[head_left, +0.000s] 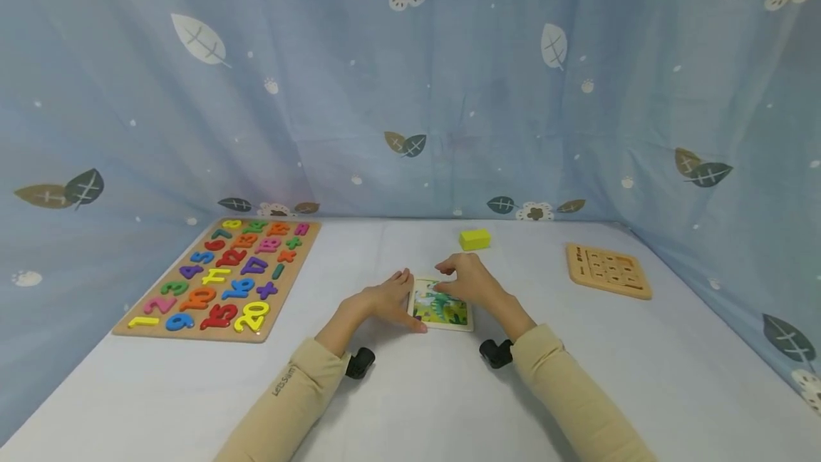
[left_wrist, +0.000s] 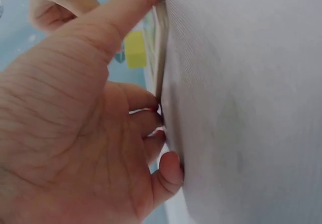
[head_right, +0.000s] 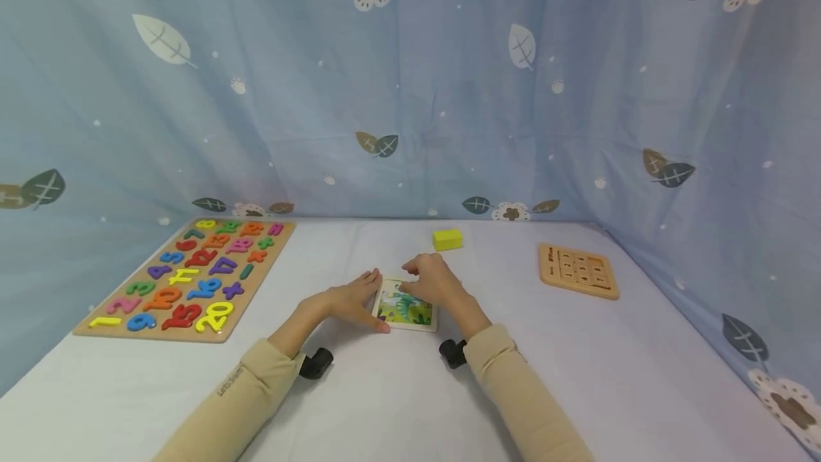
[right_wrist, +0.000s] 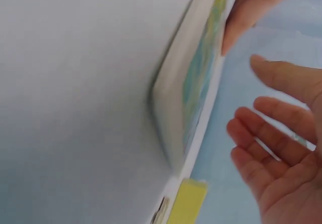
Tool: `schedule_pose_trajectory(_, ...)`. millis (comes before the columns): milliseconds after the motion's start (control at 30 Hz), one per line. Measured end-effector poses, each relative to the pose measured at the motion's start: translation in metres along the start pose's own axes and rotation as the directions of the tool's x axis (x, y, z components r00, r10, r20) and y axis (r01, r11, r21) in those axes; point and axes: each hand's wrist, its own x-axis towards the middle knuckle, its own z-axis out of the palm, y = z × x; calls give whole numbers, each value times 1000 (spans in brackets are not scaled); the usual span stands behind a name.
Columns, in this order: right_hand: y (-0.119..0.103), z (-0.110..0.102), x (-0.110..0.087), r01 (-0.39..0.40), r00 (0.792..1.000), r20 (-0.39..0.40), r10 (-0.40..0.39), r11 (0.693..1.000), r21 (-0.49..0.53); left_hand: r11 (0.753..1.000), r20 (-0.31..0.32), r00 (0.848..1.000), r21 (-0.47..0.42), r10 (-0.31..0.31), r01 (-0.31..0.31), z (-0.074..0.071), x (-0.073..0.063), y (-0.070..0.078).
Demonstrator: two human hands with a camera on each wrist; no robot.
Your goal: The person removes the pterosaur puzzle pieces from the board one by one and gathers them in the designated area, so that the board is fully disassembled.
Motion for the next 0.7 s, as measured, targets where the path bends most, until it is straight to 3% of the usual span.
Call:
schedule_pose_trajectory(233,1,12,6,-91,992,83,97,993,-71,1000,-18,1000,6,1,-1,1,-2,1)
schedule_pose_trajectory(400,2,16,9,-101,983,139,116,989,-112,1000,-30,1000,-1,3,-3,2,-2,1)
schedule_pose_trajectory(700,-1,17,8,-89,983,147,110,985,-146,1000,-42,999,1,-9,9,3,-3,2)
